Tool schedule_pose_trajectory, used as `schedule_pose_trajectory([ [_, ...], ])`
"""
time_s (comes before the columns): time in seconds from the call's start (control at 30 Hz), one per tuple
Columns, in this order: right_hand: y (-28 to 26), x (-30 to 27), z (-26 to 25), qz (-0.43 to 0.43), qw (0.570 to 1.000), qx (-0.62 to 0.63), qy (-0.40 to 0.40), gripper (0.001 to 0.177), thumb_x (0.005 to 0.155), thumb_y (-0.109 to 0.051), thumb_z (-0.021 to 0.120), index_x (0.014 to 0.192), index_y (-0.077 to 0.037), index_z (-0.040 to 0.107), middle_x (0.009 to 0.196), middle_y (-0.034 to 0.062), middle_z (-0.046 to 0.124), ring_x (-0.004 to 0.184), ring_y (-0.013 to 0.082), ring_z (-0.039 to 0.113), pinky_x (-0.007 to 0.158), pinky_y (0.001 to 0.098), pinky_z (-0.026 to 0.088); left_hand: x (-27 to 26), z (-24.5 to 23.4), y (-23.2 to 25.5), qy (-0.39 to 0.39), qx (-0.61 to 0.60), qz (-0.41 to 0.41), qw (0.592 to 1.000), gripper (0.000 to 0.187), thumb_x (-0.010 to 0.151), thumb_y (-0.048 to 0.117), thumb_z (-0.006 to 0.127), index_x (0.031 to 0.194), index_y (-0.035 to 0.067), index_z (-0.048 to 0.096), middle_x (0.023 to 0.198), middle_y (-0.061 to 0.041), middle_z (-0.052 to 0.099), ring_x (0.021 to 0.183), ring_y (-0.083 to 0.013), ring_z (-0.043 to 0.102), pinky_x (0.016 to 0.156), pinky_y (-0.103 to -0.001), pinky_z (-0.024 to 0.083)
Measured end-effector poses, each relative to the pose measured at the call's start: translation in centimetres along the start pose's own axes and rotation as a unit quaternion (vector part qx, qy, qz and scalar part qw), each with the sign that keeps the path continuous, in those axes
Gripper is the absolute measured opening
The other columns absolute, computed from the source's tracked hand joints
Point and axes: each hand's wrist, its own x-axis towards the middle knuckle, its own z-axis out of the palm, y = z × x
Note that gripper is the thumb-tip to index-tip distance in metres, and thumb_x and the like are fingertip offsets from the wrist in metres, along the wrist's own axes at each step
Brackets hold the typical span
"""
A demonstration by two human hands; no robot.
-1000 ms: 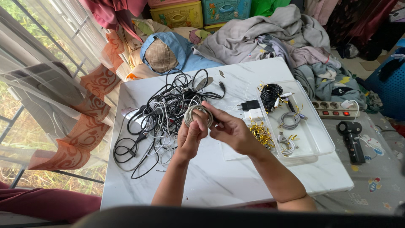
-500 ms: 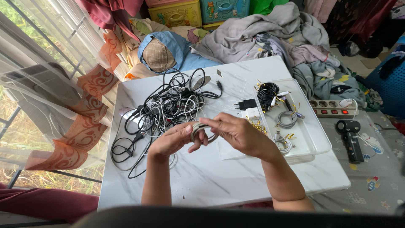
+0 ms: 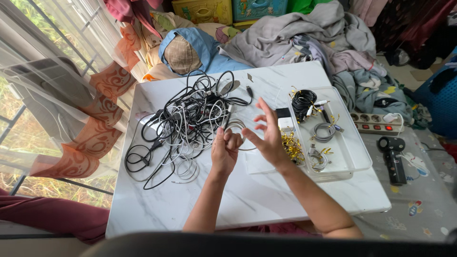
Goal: The person sorts and coils various USB and AV cables by hand, placing some into a clear plastic storage container on a table.
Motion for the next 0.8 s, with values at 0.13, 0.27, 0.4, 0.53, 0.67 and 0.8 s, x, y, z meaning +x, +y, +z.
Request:
schedule_pose_trajectory([
  [0.13,4.6,-4.3,0.2,-0.053,0.978,-0.136,0.148,0.069,0.092,-0.04,0.077,0.145,-0.01,0.046,0.143,0.0093,0.048,0.118,0.0172,0.047,0.101,0.0325,0.04,0.9,-0.9,-0.2,0.069,-0.014,0.04,0.997,0.037,0.113,0.038,0.04,0.088,0.011,0.043,0.067,0.005,0.022,0.07,-0.0139,0.025,0.069,-0.031,0.027],
  [0.27,7.2,-7.8,1.0,-0.02,0.99,-0.137,0.002,0.028,0.108,-0.038,0.067,0.102,-0.012,0.059,0.097,0.0005,0.055,0.088,0.0114,0.054,0.085,0.0278,0.045,0.5,-2.1,0.0,0.103,-0.027,0.062,0.992,0.038,0.113,0.038,0.04,0.087,0.01,0.043,0.067,0.005,0.022,0.07,-0.0142,0.025,0.07,-0.031,0.027],
  [0.4,8.3,-7.0,2.1,0.243,0.961,0.106,-0.074,0.044,0.114,-0.038,0.053,0.119,0.002,0.072,0.079,0.0038,0.047,0.067,0.0108,0.044,0.061,0.0251,0.037,-0.3,-2.3,-0.7,0.104,0.01,0.054,0.993,0.038,0.114,0.038,0.04,0.088,0.011,0.042,0.066,0.004,0.023,0.07,-0.0148,0.026,0.069,-0.031,0.028],
  [0.53,5.7,-5.5,1.2,0.236,0.963,0.129,-0.004,0.05,0.102,-0.038,0.049,0.144,-0.011,0.053,0.099,-0.0081,0.061,0.076,0.005,0.054,0.064,0.0221,0.048,-0.8,-2.3,-2.1,0.093,0.031,0.02,0.995,0.038,0.114,0.038,0.035,0.089,0.011,0.042,0.068,0.003,0.025,0.07,-0.0143,0.028,0.071,-0.032,0.03],
  [0.67,5.1,-5.2,0.8,0.166,0.977,0.13,0.034,0.05,0.105,-0.031,0.052,0.148,-0.006,0.052,0.112,-0.0049,0.068,0.079,0.0038,0.052,0.068,0.0214,0.047,-1.5,-1.6,-4.3,0.07,0.079,-0.029,0.994,0.041,0.112,0.04,0.03,0.088,0.01,0.043,0.069,0.002,0.03,0.07,-0.015,0.036,0.066,-0.035,0.037],
  [0.8,6.0,-5.2,0.0,0.145,0.984,0.055,0.087,0.047,0.108,-0.026,0.058,0.149,-0.004,0.06,0.096,0.0009,0.062,0.072,0.0066,0.046,0.062,0.0223,0.039,-1.2,-0.7,-4.7,0.035,0.158,-0.032,0.986,0.038,0.114,0.039,0.03,0.093,0.011,0.045,0.073,0.001,0.035,0.075,-0.0161,0.04,0.079,-0.033,0.04],
])
